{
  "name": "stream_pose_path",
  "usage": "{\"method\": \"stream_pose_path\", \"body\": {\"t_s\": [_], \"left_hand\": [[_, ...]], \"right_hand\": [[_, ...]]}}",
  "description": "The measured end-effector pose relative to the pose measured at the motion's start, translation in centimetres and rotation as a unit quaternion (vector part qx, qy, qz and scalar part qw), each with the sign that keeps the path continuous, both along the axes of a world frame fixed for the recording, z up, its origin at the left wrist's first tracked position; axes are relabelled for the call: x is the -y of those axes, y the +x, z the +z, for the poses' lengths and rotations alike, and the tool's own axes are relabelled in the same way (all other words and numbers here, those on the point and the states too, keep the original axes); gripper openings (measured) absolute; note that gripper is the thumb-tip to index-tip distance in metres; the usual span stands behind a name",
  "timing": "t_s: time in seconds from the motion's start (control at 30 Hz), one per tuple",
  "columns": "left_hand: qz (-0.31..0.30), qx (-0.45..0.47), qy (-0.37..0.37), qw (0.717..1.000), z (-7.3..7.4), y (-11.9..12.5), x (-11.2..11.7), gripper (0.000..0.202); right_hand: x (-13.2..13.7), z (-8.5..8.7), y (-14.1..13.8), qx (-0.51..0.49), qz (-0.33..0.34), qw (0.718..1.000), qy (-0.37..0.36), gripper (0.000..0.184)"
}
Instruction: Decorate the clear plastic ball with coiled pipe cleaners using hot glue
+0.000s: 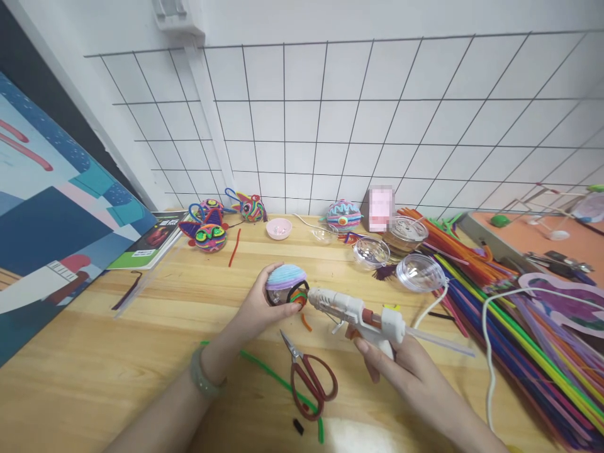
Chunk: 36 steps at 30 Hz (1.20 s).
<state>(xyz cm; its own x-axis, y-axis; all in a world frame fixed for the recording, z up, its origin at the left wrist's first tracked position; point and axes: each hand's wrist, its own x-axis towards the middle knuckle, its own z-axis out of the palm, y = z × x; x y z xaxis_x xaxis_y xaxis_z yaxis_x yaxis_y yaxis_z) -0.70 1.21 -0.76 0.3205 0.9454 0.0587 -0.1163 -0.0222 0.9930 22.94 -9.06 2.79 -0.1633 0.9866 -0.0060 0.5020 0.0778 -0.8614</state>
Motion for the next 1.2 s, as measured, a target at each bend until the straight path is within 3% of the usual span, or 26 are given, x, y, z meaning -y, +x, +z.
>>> {"method": "stream_pose_path", "body": {"t_s": [1.2], "left_hand": [[0.016, 0.049, -0.035, 0.998, 1.1, 0.0, 0.2, 0.069]], "right_hand": [[-0.3, -0.3, 0.2, 0.0, 0.0, 1.0, 0.01, 0.03]]}}
